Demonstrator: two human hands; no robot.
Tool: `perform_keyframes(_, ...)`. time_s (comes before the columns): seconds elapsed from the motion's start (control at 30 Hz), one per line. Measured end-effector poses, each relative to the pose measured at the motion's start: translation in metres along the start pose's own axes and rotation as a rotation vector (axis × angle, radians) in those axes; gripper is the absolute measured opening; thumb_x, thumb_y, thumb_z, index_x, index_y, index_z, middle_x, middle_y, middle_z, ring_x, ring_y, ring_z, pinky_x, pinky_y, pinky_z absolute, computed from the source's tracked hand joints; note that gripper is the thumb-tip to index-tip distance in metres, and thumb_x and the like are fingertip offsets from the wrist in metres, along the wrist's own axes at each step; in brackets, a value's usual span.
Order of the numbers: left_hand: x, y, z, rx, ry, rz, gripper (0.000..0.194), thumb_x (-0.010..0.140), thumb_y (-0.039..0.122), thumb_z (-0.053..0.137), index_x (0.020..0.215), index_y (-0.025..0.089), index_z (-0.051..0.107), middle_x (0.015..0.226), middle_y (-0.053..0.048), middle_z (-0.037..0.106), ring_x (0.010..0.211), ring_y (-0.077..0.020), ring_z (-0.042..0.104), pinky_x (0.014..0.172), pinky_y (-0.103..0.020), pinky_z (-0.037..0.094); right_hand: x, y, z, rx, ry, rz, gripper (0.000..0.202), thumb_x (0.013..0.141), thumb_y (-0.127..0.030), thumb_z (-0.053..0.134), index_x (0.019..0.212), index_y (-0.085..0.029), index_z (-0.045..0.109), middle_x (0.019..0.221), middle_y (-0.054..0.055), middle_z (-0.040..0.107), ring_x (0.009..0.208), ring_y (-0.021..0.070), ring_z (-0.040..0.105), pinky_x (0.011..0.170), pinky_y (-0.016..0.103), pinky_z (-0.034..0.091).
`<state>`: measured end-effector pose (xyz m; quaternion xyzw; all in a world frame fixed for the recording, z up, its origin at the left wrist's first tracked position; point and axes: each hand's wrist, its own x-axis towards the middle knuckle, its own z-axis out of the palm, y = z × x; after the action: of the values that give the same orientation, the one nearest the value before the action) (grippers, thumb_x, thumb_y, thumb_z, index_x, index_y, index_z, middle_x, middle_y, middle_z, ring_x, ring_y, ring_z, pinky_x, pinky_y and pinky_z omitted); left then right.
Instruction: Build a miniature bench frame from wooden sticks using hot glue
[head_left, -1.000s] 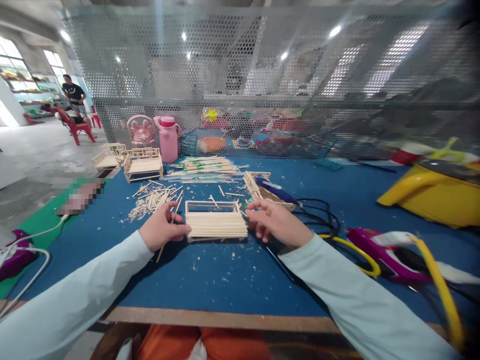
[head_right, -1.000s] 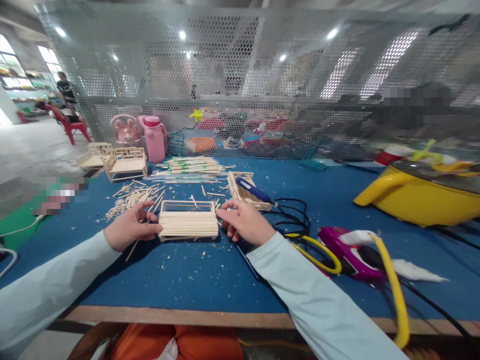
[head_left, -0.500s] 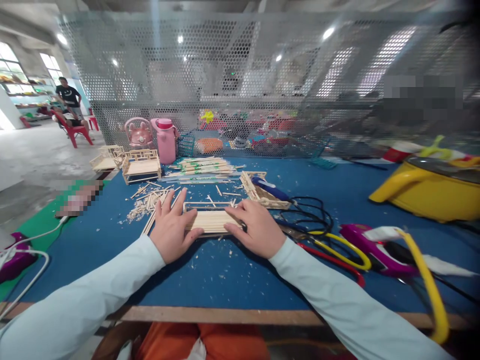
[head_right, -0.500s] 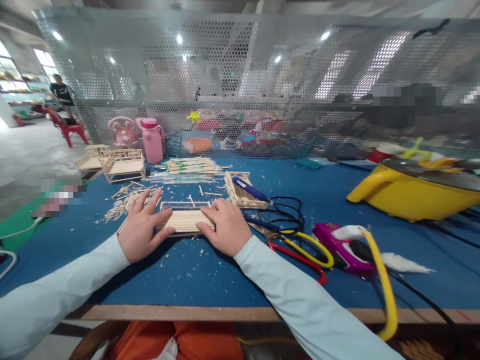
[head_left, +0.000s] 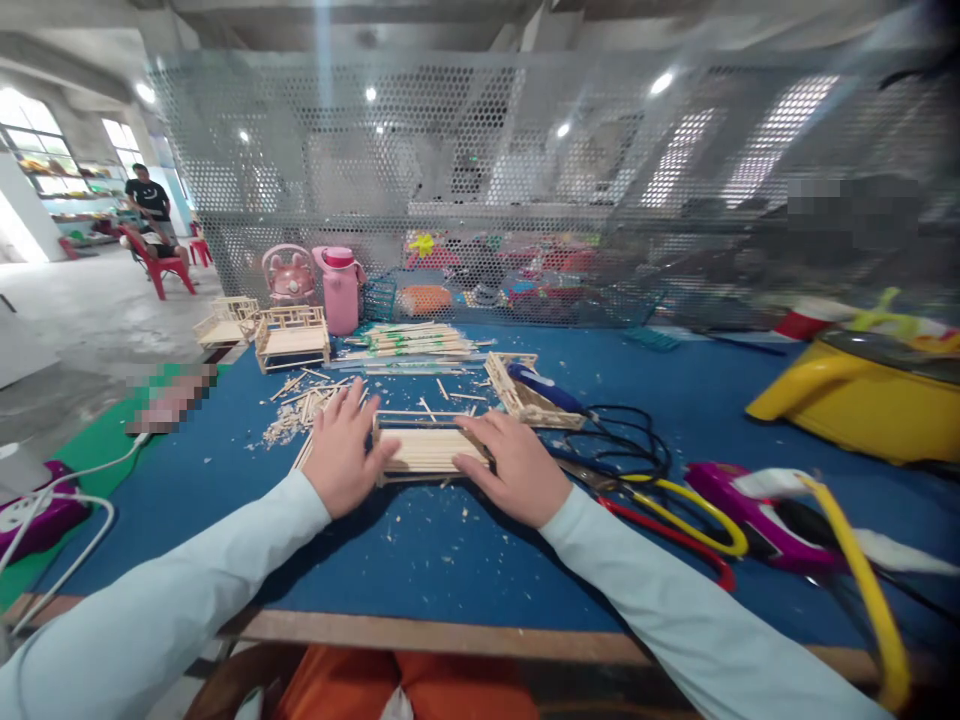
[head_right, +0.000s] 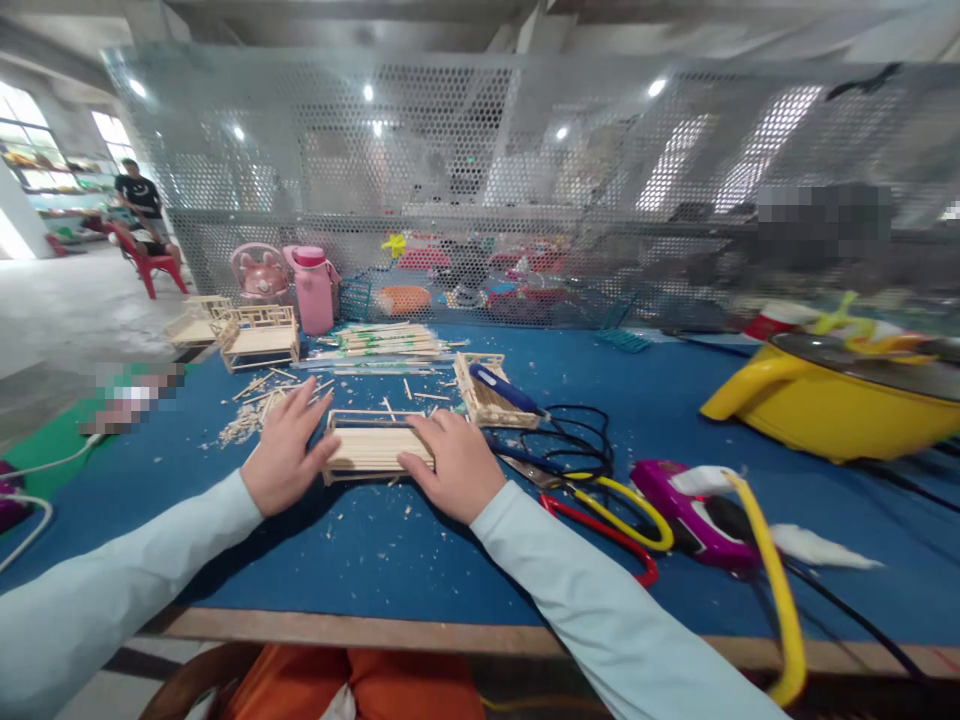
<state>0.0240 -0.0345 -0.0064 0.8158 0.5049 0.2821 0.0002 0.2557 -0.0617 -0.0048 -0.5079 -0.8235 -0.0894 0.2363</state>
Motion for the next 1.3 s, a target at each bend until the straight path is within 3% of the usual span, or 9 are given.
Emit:
perform_keyframes(0.1, 0.014, -0.025, -0.021, 0.016, 0.075, -0.134, 0.045, 0.086, 0.035, 0.032, 0.118, 0.009, 0.05, 0.116, -0.016, 0.056, 0.109, -0.024, 0.049, 0.093, -0.036, 0.036, 0.001, 0.003, -0.003, -0.057, 0.037, 0.057, 0.05, 0.074, -0.053, 0.049, 0.103, -0.013, 0.053, 0.092, 0.013, 0.061, 0.084, 0.0257, 0.054, 0.072, 0.035, 0.036)
perform_keyframes(0.23, 0.021, -0.043, -0.039, 0.15, -0.228, -0.221, 0.037, 0.08, 0.041, 0.04, 0.08, 0.017, 0.068, 0.078, -0.009, 0.068, 0.077, -0.0232, 0.061, 0.068, -0.03, 0.043, 0.003, 0.007, -0.009, -0.055, -0.064, 0.226, 0.047, 0.074, -0.057, 0.044, 0.094, -0.014, 0.05, 0.058, 0.003, 0.057, 0.055, 0.0199, 0.053, 0.058, 0.03, 0.033)
perform_keyframes(0.4, 0.012, -0.034, -0.023, 0.219, -0.433, -0.221, 0.037, 0.064, 0.053, 0.054, 0.073, 0.02, 0.068, 0.074, -0.009, 0.067, 0.073, -0.0253, 0.062, 0.059, -0.029, 0.042, 0.002, 0.0, -0.009, 0.274, -0.089, 0.151, 0.026, 0.08, -0.043, 0.041, 0.089, -0.019, 0.04, 0.052, -0.005, 0.048, 0.049, 0.0137, 0.045, 0.051, 0.025, 0.031)
perform_keyframes(0.57, 0.012, -0.03, -0.014, 0.204, -0.432, -0.222, 0.027, 0.066, 0.041, 0.056, 0.077, 0.02, 0.069, 0.08, -0.011, 0.068, 0.08, -0.0257, 0.062, 0.064, -0.03, 0.044, -0.001, -0.009, -0.009, 0.408, -0.045, 0.14, 0.018, 0.08, -0.038, 0.041, 0.082, -0.021, 0.037, 0.047, -0.009, 0.037, 0.044, 0.0108, 0.037, 0.049, 0.024, 0.029)
perform_keyframes(0.77, 0.015, -0.036, -0.017, 0.161, -0.462, -0.253, 0.025, 0.073, 0.033, 0.049, 0.065, 0.019, 0.068, 0.065, -0.007, 0.068, 0.07, -0.0186, 0.063, 0.064, -0.024, 0.045, 0.002, 0.0, -0.007, 0.433, 0.065, 0.235, 0.02, 0.081, -0.04, 0.039, 0.077, -0.02, 0.041, 0.045, -0.009, 0.029, 0.042, 0.01, 0.03, 0.046, 0.024, 0.024)
perform_keyframes(0.9, 0.016, -0.04, -0.015, 0.218, -0.409, -0.295, 0.025, 0.073, 0.027, 0.046, 0.077, 0.015, 0.068, 0.085, -0.015, 0.068, 0.085, -0.0248, 0.062, 0.072, -0.03, 0.045, 0.003, 0.004, -0.006, 0.474, 0.044, 0.226, 0.022, 0.083, -0.041, 0.037, 0.083, -0.019, 0.043, 0.046, -0.009, 0.029, 0.043, 0.0105, 0.031, 0.046, 0.024, 0.025)
perform_keyframes(1.03, 0.017, -0.037, -0.013, 0.235, -0.404, -0.266, 0.031, 0.069, 0.025, 0.049, 0.095, 0.015, 0.061, 0.095, -0.015, 0.066, 0.092, -0.0254, 0.061, 0.075, -0.031, 0.045, 0.004, 0.003, -0.007, 0.474, 0.062, 0.215, 0.023, 0.083, -0.04, 0.038, 0.086, -0.018, 0.045, 0.047, -0.009, 0.031, 0.044, 0.0103, 0.032, 0.047, 0.024, 0.026)
perform_keyframes(1.17, 0.017, -0.029, -0.012, 0.253, -0.403, -0.247, 0.042, 0.065, 0.021, 0.053, 0.106, 0.013, 0.052, 0.097, -0.016, 0.064, 0.092, -0.0247, 0.061, 0.074, -0.03, 0.046, 0.004, 0.001, -0.008, 0.467, 0.07, 0.207, 0.024, 0.082, -0.041, 0.039, 0.085, -0.018, 0.047, 0.048, -0.009, 0.031, 0.044, 0.0102, 0.032, 0.047, 0.024, 0.026)
perform_keyframes(1.3, 0.011, -0.021, -0.009, 0.29, -0.38, -0.251, 0.033, 0.069, 0.014, 0.049, 0.102, 0.01, 0.051, 0.09, -0.018, 0.065, 0.085, -0.0258, 0.063, 0.071, -0.032, 0.046, 0.004, 0.001, -0.01, 0.443, 0.092, 0.2, 0.024, 0.082, -0.041, 0.039, 0.086, -0.018, 0.047, 0.048, -0.008, 0.033, 0.045, 0.0105, 0.035, 0.048, 0.024, 0.028)
